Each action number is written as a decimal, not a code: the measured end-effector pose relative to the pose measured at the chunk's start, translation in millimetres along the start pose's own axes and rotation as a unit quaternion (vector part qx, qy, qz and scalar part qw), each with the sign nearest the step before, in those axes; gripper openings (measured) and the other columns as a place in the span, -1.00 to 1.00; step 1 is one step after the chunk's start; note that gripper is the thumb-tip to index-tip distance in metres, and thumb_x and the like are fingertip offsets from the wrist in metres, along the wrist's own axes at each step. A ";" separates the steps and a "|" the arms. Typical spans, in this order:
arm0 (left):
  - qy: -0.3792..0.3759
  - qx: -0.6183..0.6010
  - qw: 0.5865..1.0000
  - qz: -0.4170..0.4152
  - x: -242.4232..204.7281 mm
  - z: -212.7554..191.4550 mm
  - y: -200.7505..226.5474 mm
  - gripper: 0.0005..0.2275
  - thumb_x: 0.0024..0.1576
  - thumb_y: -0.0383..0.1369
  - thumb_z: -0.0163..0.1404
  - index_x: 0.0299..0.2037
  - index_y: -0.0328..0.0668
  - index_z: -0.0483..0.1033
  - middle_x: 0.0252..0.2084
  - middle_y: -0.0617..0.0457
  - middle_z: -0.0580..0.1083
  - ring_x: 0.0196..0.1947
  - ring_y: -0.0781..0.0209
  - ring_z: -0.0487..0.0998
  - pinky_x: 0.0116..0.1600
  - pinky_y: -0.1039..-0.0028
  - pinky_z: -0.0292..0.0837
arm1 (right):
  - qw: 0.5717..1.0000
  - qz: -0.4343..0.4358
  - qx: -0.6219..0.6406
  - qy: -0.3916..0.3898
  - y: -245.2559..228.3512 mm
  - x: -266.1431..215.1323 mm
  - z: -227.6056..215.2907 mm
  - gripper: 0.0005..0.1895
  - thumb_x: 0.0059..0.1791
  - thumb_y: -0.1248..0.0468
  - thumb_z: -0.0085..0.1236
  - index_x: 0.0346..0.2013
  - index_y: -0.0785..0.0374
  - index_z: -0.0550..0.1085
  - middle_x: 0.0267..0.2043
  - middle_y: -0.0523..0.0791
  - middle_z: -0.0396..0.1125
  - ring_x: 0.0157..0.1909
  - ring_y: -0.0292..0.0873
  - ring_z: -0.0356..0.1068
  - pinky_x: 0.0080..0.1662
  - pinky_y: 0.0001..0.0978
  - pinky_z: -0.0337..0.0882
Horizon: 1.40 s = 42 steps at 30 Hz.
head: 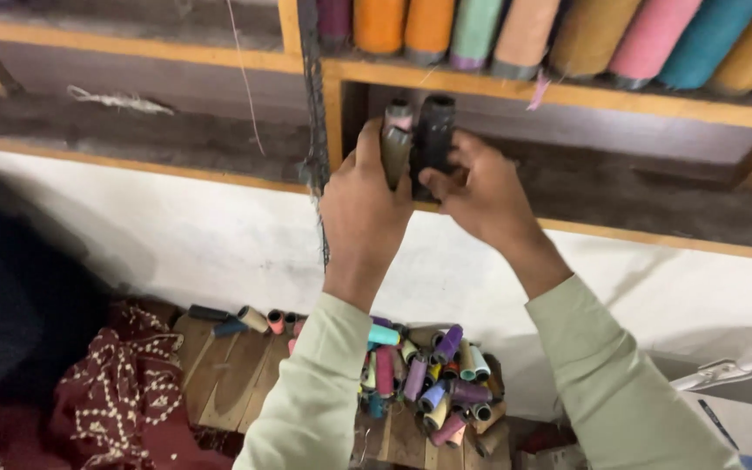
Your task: Organizing thread spools by picking them up from a pile on the floor and placing them into a wooden shelf.
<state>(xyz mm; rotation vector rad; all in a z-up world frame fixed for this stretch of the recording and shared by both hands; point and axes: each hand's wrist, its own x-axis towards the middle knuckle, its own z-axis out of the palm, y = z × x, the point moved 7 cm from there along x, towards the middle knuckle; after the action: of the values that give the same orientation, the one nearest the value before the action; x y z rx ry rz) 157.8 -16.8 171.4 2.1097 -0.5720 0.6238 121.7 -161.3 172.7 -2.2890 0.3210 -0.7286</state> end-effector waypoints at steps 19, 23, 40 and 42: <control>-0.041 0.092 0.995 0.002 16.8 35.4 -34.5 -0.70 -0.02 -0.35 0.14 -0.08 -0.21 0.51 -0.20 -0.08 0.53 -0.33 -0.31 0.66 -0.30 -0.05 0.61 | 0.989 -0.077 -0.122 0.030 2.8 47.7 33.7 -0.92 -0.03 0.33 0.31 -0.24 0.20 0.62 -0.56 -0.03 0.47 -0.50 0.07 0.52 -0.47 -0.21 0.52; -0.016 0.052 0.998 0.010 9.7 28.3 -35.9 -0.75 -0.02 -0.38 0.10 -0.14 -0.21 0.47 -0.28 -0.10 0.53 -0.38 -0.33 0.60 -0.39 -0.10 0.51 | 0.990 -0.109 -0.082 0.048 4.3 41.0 35.6 -1.00 -0.07 0.38 0.23 -0.38 0.24 0.56 -0.52 -0.06 0.46 -0.45 -0.08 0.41 -0.41 -0.28 0.42; 0.151 -0.130 0.980 0.021 -15.0 12.5 -32.9 -0.82 0.05 -0.27 0.03 -0.43 -0.13 0.30 -0.51 0.01 0.46 -0.53 -0.13 0.45 -0.45 0.12 0.23 | 0.965 -0.236 0.114 0.009 -45.5 -50.9 16.6 -0.61 0.17 0.09 -0.09 -0.40 0.27 0.45 -0.34 -0.14 0.34 -0.25 -0.27 0.32 -0.22 -0.42 0.32; 0.163 -0.103 0.979 0.060 -15.1 12.1 -28.0 -0.80 0.04 -0.26 0.03 -0.38 -0.17 0.29 -0.42 -0.08 0.46 -0.44 -0.26 0.48 -0.36 0.05 0.27 | 0.974 -0.163 0.146 -0.055 -39.2 -45.9 23.6 -0.48 0.00 -0.06 0.09 0.05 0.29 0.51 0.02 -0.04 0.38 0.01 -0.21 0.45 -0.02 -0.49 0.48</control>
<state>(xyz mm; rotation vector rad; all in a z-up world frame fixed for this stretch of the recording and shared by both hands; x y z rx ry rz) 165.5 -8.9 139.1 1.7413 -0.5541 0.9181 99.2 -100.9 166.9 -2.1077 -0.2085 -0.7508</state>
